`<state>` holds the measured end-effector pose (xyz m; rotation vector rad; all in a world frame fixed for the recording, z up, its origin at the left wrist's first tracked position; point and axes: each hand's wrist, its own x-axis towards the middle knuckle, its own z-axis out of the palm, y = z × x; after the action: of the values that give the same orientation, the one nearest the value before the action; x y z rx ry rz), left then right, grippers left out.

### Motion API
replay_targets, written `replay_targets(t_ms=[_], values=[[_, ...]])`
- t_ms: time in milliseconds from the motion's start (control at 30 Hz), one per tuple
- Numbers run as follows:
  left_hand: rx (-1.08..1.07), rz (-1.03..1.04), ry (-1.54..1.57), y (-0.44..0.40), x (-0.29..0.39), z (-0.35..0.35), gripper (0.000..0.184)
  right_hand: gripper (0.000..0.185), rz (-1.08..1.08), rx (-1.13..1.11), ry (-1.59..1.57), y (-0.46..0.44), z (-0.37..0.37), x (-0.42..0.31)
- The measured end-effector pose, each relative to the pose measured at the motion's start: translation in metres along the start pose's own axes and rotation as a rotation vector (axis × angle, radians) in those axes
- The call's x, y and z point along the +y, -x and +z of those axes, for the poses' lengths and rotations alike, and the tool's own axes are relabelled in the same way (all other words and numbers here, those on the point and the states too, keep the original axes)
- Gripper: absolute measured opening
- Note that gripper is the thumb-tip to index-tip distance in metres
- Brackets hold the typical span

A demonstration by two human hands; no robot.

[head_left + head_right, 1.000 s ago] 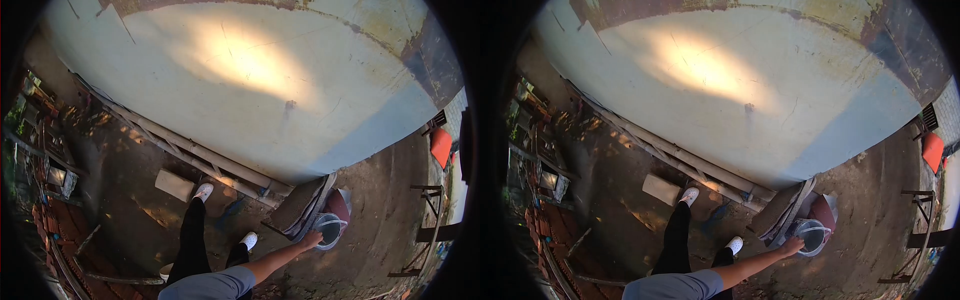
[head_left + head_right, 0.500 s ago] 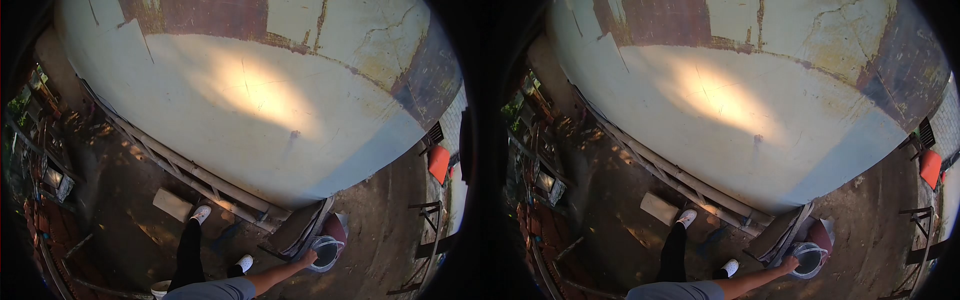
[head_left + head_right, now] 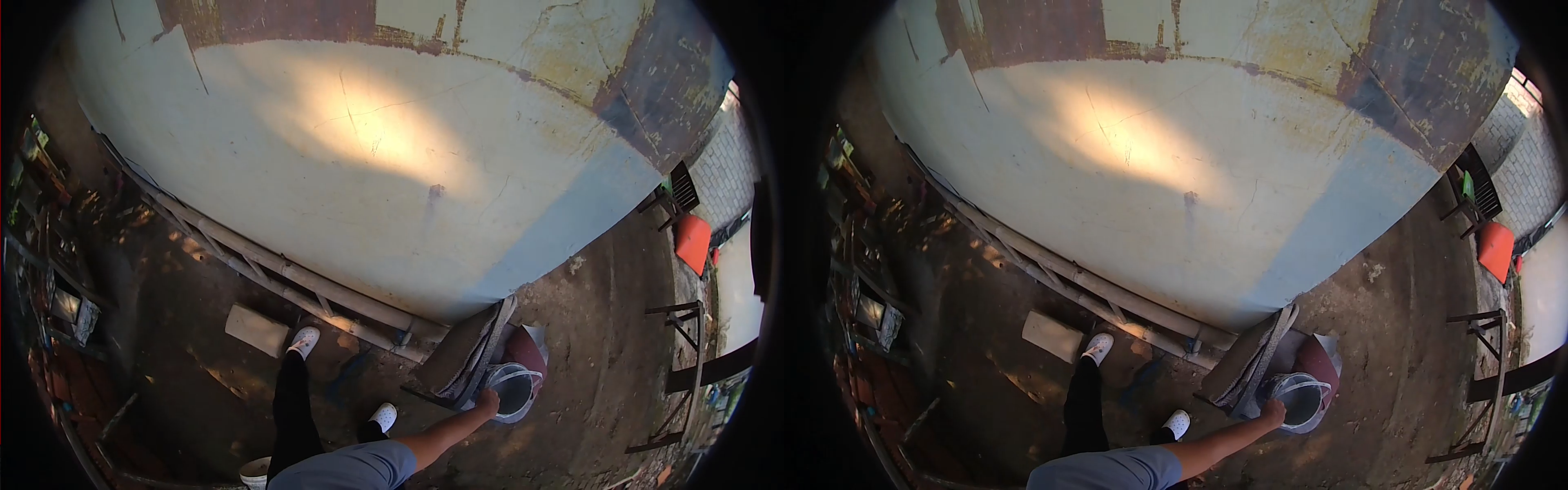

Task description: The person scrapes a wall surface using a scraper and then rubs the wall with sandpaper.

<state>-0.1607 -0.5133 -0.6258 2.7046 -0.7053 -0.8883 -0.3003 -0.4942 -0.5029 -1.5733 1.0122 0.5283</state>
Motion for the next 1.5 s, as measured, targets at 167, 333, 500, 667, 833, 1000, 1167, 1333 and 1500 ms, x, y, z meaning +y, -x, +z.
replay_targets(t_ms=[167, 333, 500, 667, 833, 1000, 1167, 1333, 1500], values=[[0.018, 0.065, 0.061, -0.014, 0.000, 0.028, 0.022, 0.014, 0.037, 0.010, -0.047, 0.034, -0.015, 0.024], [0.453, 0.312, 0.333, 0.070, -0.009, 0.001, 0.019, 0.013, 0.071, -0.015, -0.111, 0.090, -0.037, 0.053], [0.279, 0.445, 0.813, 0.192, -0.036, 0.004, 0.036, 0.012, -0.014, -0.116, -0.193, 0.148, -0.069, 0.047], [-0.052, 0.332, 1.351, 0.326, -0.089, -0.088, 0.047, 0.015, -0.402, -0.415, -0.080, 0.177, -0.052, -0.076], [0.143, 0.341, 1.528, 0.406, -0.165, -0.226, 0.026, 0.029, -0.586, -0.694, -0.107, 0.240, 0.029, -0.214], [0.546, 0.403, 1.174, 0.442, -0.223, -0.330, 0.025, 0.043, -0.659, -0.772, -0.437, 0.284, 0.131, -0.267], [0.882, 0.344, 0.435, 0.515, -0.275, -0.492, 0.052, 0.039, -0.708, -0.640, -0.720, 0.308, 0.187, -0.323], [1.423, 0.404, -0.275, 0.568, -0.296, -0.652, 0.065, 0.043, -0.838, -0.536, -0.836, 0.345, 0.215, -0.392], [1.336, 0.389, -0.833, 0.540, -0.302, -0.734, 0.078, 0.040, -0.863, -0.363, -0.914, 0.380, 0.246, -0.431]])
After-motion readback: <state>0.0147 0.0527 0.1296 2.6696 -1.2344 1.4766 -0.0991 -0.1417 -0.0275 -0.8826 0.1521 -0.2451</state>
